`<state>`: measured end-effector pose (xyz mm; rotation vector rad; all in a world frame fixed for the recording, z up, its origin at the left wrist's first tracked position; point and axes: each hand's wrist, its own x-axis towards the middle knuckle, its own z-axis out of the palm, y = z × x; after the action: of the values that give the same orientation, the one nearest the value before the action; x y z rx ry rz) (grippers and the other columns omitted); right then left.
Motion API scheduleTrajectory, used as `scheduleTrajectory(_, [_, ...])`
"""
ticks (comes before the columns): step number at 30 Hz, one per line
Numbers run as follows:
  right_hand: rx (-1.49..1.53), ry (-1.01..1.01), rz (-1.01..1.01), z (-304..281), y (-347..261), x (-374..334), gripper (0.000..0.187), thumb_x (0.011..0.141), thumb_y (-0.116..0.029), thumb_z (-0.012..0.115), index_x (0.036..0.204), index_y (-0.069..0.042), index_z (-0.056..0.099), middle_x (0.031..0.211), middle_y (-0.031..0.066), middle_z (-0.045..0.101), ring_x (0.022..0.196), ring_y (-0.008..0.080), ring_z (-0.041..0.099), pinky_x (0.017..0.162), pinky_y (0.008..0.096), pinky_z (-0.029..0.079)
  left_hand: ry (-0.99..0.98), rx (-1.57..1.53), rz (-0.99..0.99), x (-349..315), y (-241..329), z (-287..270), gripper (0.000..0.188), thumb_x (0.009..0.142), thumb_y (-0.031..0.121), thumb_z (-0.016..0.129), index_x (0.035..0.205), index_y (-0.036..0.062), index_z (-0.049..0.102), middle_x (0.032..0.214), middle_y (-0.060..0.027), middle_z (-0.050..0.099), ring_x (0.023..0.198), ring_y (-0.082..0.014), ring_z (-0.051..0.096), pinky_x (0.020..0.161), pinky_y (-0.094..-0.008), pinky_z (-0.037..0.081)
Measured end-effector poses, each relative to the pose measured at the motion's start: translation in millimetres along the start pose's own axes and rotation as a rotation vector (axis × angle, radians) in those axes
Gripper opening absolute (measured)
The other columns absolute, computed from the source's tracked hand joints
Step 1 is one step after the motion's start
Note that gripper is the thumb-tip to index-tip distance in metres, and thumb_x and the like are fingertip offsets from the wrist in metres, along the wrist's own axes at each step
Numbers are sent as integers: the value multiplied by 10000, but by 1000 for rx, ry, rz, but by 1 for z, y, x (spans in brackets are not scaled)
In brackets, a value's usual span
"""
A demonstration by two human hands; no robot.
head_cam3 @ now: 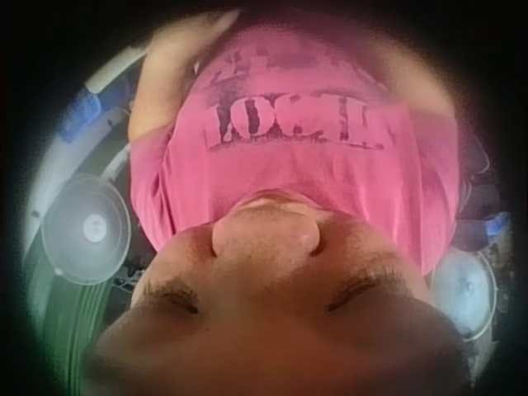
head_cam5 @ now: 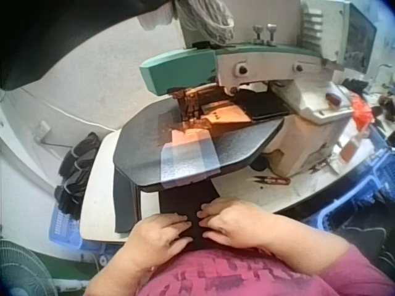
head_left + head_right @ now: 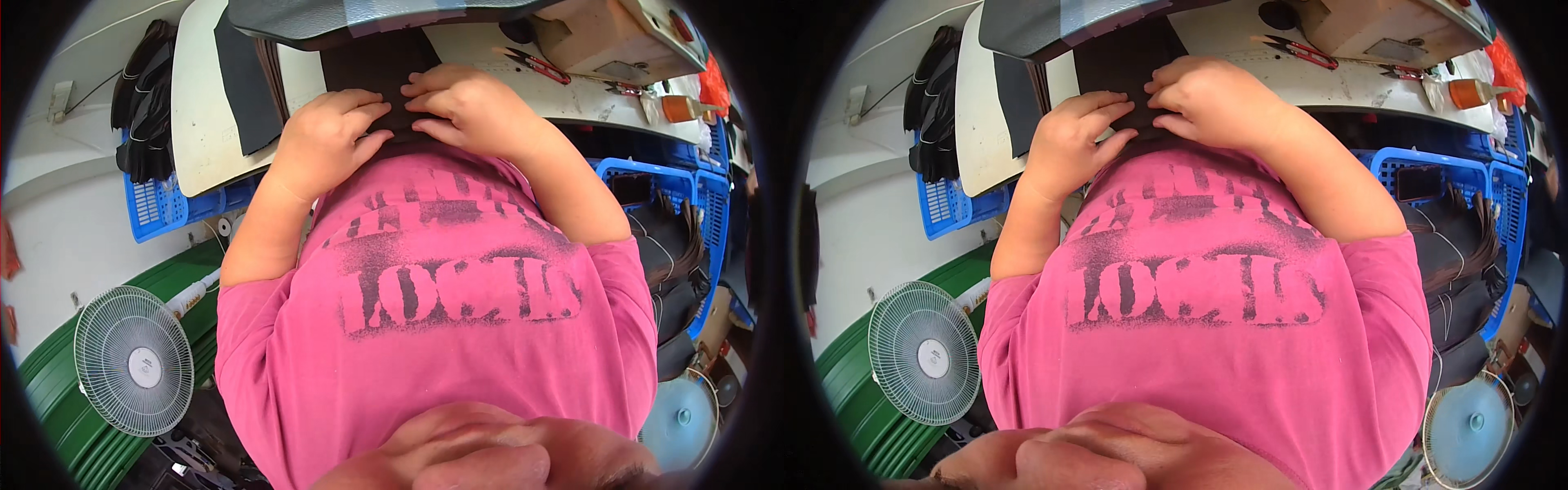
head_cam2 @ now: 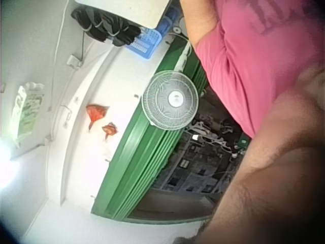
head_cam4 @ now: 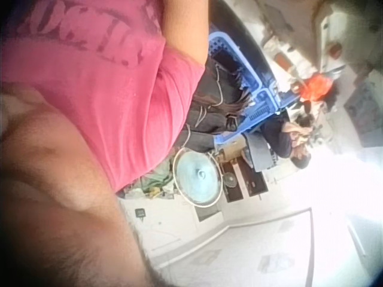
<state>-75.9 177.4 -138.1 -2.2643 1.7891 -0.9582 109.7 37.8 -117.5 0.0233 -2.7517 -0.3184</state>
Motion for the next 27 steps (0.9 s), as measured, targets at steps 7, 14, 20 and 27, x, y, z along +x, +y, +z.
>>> scheduleTrajectory(7, [32, 144, 126, 6, -3, 6, 408, 743, -193, 692, 1127, -72, 632, 1082, 112, 624, 976, 308, 604, 829, 385, 502, 33, -343, -305, 1, -20, 3, 165, 829, 112, 630, 961, 23, 674, 898, -85, 666, 762, -208, 638, 677, -309, 523])
scheduleTrajectory(14, [-16, 179, 181, 16, 1, -3, 645, 730, -178, 729, 1327, -126, 489, 1337, 117, 497, 1143, 324, 533, 924, 395, 480, 952, -958, -802, -12, -87, -7, 122, 929, 153, 540, 964, 40, 571, 821, -22, 565, 698, -105, 515, 623, -247, 435])
scheduleTrajectory(20, [11, 188, 198, 14, -3, 1, 724, 718, -200, 741, 1369, -141, 431, 1357, 132, 469, 1138, 328, 536, 909, 399, 487, 1346, 882, -122, -28, -65, -124, 114, 946, 42, 451, 1022, -39, 478, 973, -148, 478, 881, -231, 499, 823, -322, 421])
scheduleTrajectory(27, [18, 70, 12, -5, -41, 30, 977, 577, -312, 830, 1401, -84, 356, 1369, 178, 438, 1187, 365, 493, 975, 402, 430, 812, 182, 519, 4, 37, -159, 143, 899, 113, 560, 969, 8, 492, 784, -134, 577, 561, -176, 513, 504, -300, 452])
